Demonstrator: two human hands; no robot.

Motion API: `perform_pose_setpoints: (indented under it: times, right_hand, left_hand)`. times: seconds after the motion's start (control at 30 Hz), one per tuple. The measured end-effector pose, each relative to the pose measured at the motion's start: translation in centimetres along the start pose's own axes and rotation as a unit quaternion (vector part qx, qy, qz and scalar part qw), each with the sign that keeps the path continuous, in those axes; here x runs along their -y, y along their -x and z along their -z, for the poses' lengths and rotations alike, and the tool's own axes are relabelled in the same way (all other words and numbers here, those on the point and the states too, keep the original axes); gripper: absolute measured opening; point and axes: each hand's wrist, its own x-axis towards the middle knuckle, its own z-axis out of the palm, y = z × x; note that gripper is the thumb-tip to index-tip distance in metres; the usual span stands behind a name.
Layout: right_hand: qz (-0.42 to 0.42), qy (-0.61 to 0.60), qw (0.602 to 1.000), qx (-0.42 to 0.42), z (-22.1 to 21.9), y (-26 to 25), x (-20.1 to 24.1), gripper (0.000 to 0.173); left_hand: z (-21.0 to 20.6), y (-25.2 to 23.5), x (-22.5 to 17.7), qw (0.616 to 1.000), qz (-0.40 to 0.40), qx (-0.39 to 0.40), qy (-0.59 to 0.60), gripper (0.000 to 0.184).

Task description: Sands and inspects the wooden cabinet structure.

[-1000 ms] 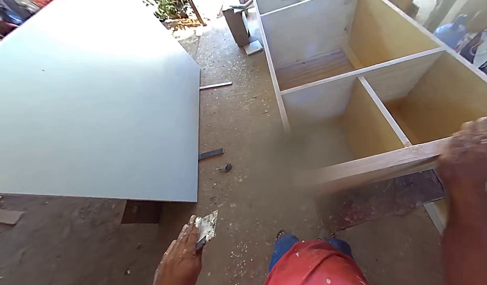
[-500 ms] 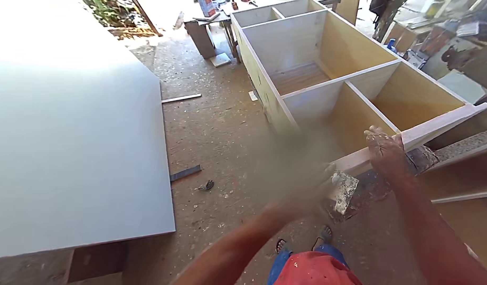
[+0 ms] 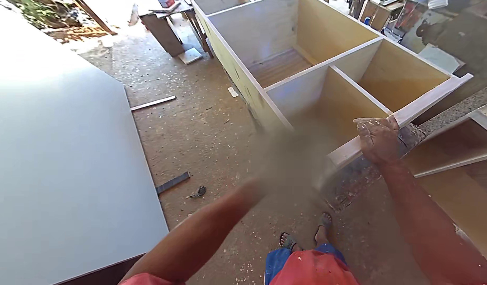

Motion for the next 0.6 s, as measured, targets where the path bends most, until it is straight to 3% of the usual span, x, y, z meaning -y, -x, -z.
perform_pose_setpoints:
  times: [0.07, 0.13, 0.2, 0.27, 0.4, 0.47, 0.53, 0.6]
  right_hand:
    - [-0.002, 0.003, 1.0, 0.004, 0.0, 0.2, 0.0, 0.06]
    - [-0.001, 0.005, 1.0, -0.004, 0.2, 0.2, 0.3, 0.059]
    - [-0.007, 0.009, 1.0, -0.008, 0.2, 0.3, 0.2, 0.06]
    - [-0.009, 0.009, 1.0, -0.007, -0.1, 0.1, 0.1, 0.061]
    - [-0.006, 0.009, 1.0, 0.0, -0.1, 0.1, 0.1, 0.061]
    - [-0.003, 0.009, 1.0, -0.013, 0.1, 0.1, 0.1, 0.062]
    - [-0.01, 0.005, 1.0, -0.018, 0.1, 0.3, 0.3, 0.062]
    - [-0.014, 0.003, 1.0, -0.007, 0.3, 0.1, 0.7, 0.063]
  left_hand:
    - [0.9, -0.1, 2.2, 0.999, 0.037, -0.013, 0.004, 0.044]
    - [4.6, -2.4, -2.1, 0.99, 0.117, 0.065, 0.035, 0.042]
    - [0.9, -1.0, -4.5, 0.993, 0.064, -0.024, 0.094, 0.043]
    - [-0.8, 0.2, -2.6, 0.995, 0.008, -0.044, 0.093, 0.046]
    - [1.3, -0.3, 5.1, 0.993, 0.097, -0.064, 0.034, 0.043]
    - [0.9, -0.9, 2.2, 0.993, 0.086, -0.079, 0.035, 0.041]
    - [0.0, -0.8, -1.2, 0.994, 0.005, -0.048, 0.098, 0.043]
    - [1.5, -1.3, 0.1, 0.993, -0.009, -0.012, 0.12, 0.043]
